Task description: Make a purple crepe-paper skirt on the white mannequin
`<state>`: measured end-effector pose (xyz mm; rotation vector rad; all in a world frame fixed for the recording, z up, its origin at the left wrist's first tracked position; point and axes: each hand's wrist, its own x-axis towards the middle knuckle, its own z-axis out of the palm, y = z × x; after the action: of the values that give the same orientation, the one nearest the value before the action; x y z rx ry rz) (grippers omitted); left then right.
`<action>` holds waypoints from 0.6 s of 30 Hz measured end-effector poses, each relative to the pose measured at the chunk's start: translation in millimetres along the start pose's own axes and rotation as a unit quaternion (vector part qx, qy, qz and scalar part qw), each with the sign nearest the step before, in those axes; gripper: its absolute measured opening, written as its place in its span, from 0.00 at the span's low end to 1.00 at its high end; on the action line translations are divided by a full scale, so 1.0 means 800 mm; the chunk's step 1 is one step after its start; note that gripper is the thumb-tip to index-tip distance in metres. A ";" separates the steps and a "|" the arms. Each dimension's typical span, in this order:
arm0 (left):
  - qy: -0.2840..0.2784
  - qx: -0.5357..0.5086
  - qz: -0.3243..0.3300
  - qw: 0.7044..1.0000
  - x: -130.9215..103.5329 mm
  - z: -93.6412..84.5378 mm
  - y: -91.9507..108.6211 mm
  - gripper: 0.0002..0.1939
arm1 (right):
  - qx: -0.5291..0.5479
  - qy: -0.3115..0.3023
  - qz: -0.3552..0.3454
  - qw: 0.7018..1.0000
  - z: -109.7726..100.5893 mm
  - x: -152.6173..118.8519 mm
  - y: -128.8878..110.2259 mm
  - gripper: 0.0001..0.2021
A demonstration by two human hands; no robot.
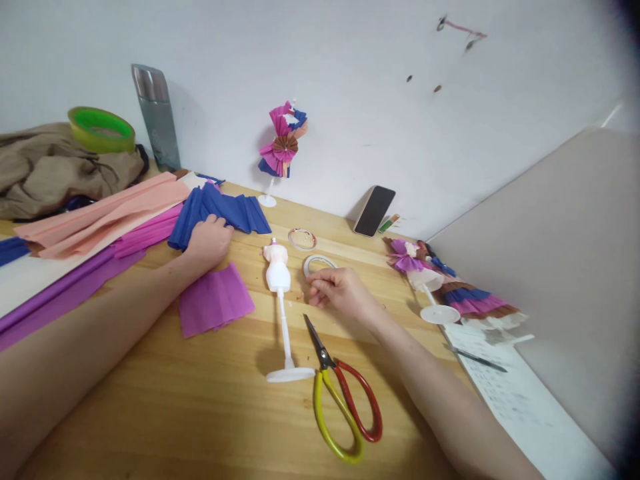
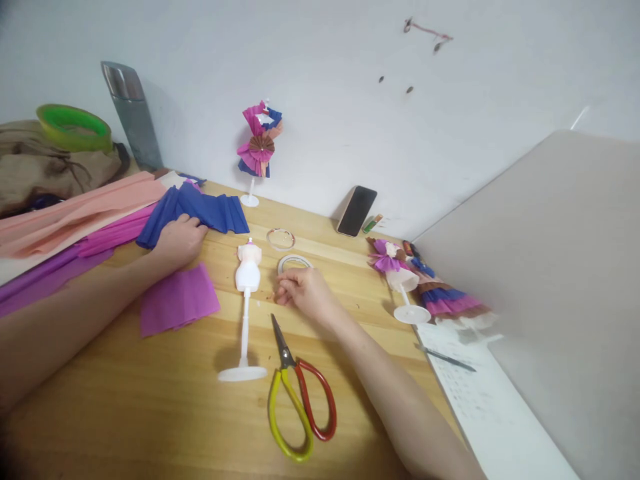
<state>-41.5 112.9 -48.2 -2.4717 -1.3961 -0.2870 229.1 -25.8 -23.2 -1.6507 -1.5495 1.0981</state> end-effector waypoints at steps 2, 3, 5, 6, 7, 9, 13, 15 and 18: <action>0.000 0.000 0.002 1.000 0.000 0.000 0.000 0.17 | -0.028 0.001 -0.005 1.000 0.002 -0.004 -0.004 0.12; -0.001 -0.001 0.003 1.000 0.000 0.000 0.000 0.17 | -0.053 0.008 -0.017 0.998 0.002 -0.005 -0.005 0.14; -0.003 -0.002 0.004 1.000 0.001 0.000 0.000 0.17 | -0.132 0.023 -0.071 0.988 0.003 -0.007 -0.009 0.15; -0.004 -0.003 0.004 1.000 0.001 0.000 0.000 0.17 | -0.181 0.023 -0.106 0.977 0.003 -0.008 -0.011 0.15; -0.006 -0.004 0.004 1.000 0.001 -0.001 0.001 0.16 | -0.227 0.018 -0.139 0.964 0.004 -0.008 -0.013 0.14; -0.009 -0.005 0.002 1.000 0.001 -0.002 0.002 0.17 | -0.281 -0.002 -0.174 0.944 0.005 -0.007 -0.014 0.13; -0.016 -0.008 -0.002 1.000 0.001 -0.006 0.004 0.17 | -0.310 -0.004 -0.155 0.938 0.009 -0.008 -0.014 0.08; -0.019 -0.009 -0.004 1.000 0.001 -0.008 0.005 0.17 | -0.319 -0.008 -0.143 0.937 0.010 -0.009 -0.016 0.09; -0.022 -0.011 -0.006 1.000 0.001 -0.010 0.006 0.16 | -0.342 -0.013 -0.137 0.930 0.006 -0.014 -0.021 0.08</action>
<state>-37.2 108.6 -41.3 -2.5033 -1.4336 -0.2542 217.6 -35.3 -8.9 -1.7499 -2.2651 0.4426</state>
